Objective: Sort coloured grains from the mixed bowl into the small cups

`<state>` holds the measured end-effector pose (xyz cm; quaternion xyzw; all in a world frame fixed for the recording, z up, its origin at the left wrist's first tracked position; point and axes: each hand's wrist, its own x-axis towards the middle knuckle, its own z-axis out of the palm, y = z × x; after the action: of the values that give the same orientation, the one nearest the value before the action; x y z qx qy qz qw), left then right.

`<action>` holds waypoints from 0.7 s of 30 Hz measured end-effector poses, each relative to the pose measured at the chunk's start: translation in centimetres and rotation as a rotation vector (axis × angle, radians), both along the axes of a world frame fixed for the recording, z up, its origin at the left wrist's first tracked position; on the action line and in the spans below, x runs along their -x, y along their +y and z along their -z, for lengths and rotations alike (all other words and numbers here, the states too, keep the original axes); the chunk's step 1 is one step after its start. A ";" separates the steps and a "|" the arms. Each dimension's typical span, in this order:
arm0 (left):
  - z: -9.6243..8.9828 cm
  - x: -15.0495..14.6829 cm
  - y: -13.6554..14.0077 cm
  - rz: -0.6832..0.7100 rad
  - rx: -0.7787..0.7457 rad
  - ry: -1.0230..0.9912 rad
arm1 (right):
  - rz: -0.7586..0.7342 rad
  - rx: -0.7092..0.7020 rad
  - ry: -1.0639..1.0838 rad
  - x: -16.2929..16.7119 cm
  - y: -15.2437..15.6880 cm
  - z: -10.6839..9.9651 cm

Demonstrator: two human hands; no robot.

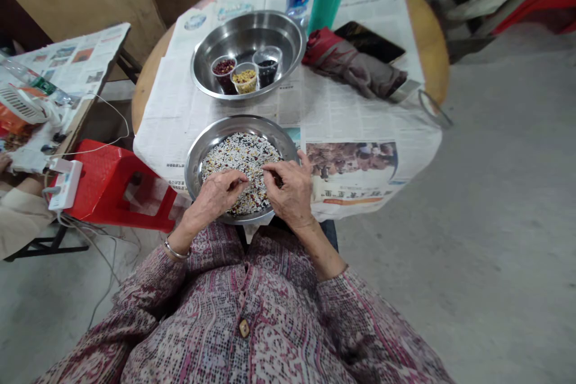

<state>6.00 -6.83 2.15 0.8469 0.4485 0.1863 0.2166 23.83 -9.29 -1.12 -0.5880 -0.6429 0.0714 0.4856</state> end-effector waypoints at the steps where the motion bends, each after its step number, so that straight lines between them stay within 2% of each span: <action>1: 0.0 0.0 0.0 -0.001 0.003 -0.003 | -0.003 -0.005 0.003 0.0 0.0 0.0; 21: 0.1 0.1 -1.2 0.026 0.010 0.009 | -0.036 -0.033 0.035 0.1 -0.3 0.1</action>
<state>5.92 -7.99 2.10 0.8525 0.4393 0.1773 0.2210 23.76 -9.64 -1.26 -0.5671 -0.6457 0.0799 0.5051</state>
